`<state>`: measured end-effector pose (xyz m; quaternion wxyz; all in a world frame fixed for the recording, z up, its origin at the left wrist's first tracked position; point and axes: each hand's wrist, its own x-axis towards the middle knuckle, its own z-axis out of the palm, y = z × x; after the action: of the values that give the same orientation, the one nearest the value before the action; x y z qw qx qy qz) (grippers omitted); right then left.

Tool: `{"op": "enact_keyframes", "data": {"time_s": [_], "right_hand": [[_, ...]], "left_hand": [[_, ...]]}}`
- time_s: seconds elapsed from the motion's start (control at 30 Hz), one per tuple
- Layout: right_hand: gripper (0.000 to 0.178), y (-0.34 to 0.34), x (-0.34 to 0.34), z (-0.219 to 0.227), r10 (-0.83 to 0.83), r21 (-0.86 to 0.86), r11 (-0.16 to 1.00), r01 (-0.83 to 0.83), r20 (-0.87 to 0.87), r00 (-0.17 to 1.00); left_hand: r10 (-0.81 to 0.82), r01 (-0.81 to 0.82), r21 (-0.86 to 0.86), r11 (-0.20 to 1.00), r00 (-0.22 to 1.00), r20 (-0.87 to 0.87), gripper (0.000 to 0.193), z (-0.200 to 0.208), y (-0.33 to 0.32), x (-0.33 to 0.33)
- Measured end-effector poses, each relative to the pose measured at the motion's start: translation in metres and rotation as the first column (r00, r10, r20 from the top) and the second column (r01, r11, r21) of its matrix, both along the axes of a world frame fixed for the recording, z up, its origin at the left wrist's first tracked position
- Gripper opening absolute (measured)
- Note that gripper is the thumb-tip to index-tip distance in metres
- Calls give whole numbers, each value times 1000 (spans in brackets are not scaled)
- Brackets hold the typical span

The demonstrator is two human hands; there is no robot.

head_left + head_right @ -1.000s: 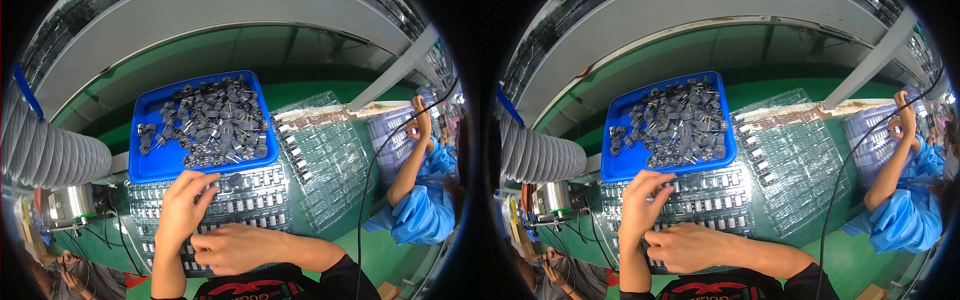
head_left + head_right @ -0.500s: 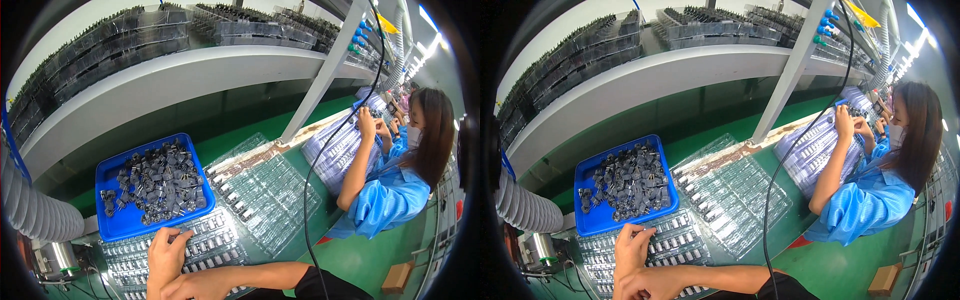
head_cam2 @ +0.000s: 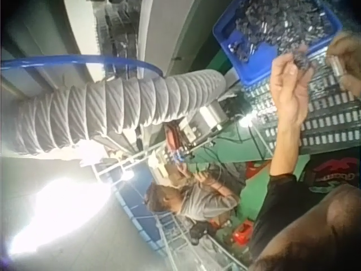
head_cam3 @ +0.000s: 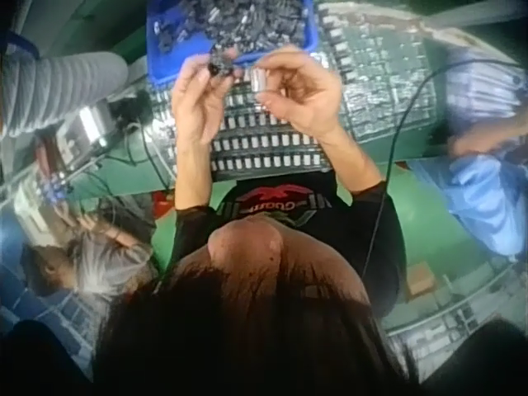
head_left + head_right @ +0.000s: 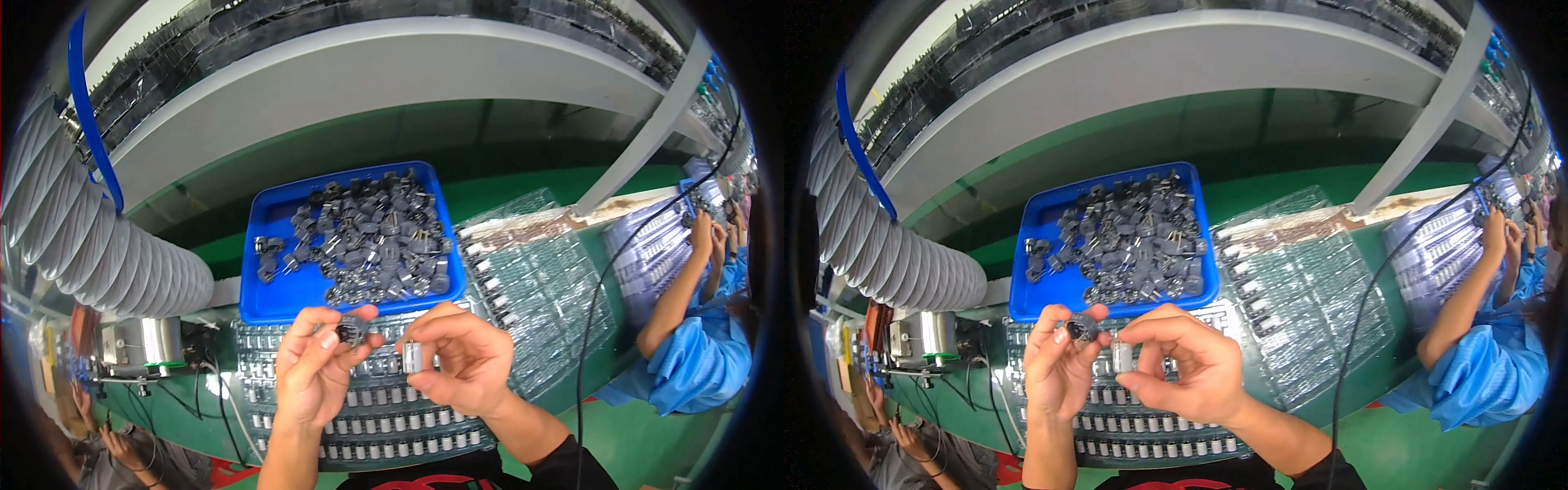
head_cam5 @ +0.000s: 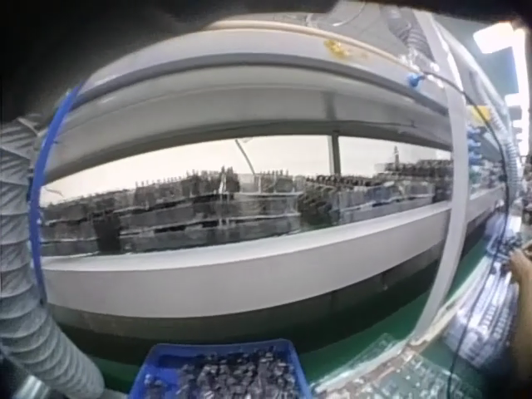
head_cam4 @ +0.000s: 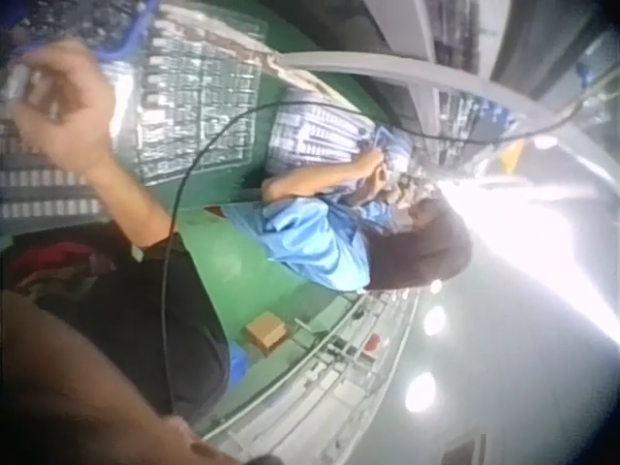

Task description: The person assembles small plastic components by hand, taking them from a plastic bin and arranging them into a sorting tray.

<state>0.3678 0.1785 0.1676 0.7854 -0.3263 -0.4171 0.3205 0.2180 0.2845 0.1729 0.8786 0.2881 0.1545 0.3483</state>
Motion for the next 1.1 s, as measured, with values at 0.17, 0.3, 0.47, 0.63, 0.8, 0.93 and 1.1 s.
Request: {"op": "enact_keyframes", "data": {"time_s": [0.17, 0.3, 0.47, 0.63, 0.8, 0.93, 1.1], "right_hand": [[40, 3, -9, -4, -129, -37, 989, 143, 260, 957], [41, 3, -16, -2, -191, -35, 974, 225, 408, 893], [40, 2, -19, -5, -228, -26, 964, 265, 433, 872], [40, 6, -20, -6, -305, 33, 943, 331, 486, 819], [39, 8, -19, -5, -340, 66, 930, 361, 522, 782], [37, 7, -19, -6, -342, 70, 928, 367, 552, 761], [36, 8, -22, -3, -364, 35, 912, 408, 524, 770]], "left_hand": [[-46, 48, -51, 998, 998, 44, 33, 3, -4, -5], [-5, 3, 47, 999, 1000, 30, 36, -3, -5, -6], [48, -38, 244, 969, 998, -38, 30, -10, -3, -10], [105, -107, 186, 977, 994, 20, 21, -8, -6, -7], [126, -104, 245, 964, 989, -77, 38, -2, -9, -4], [117, -93, 338, 937, 992, -54, 45, -12, -6, -8], [104, -99, 272, 957, 995, -2, 32, -9, -4, -9]]}}
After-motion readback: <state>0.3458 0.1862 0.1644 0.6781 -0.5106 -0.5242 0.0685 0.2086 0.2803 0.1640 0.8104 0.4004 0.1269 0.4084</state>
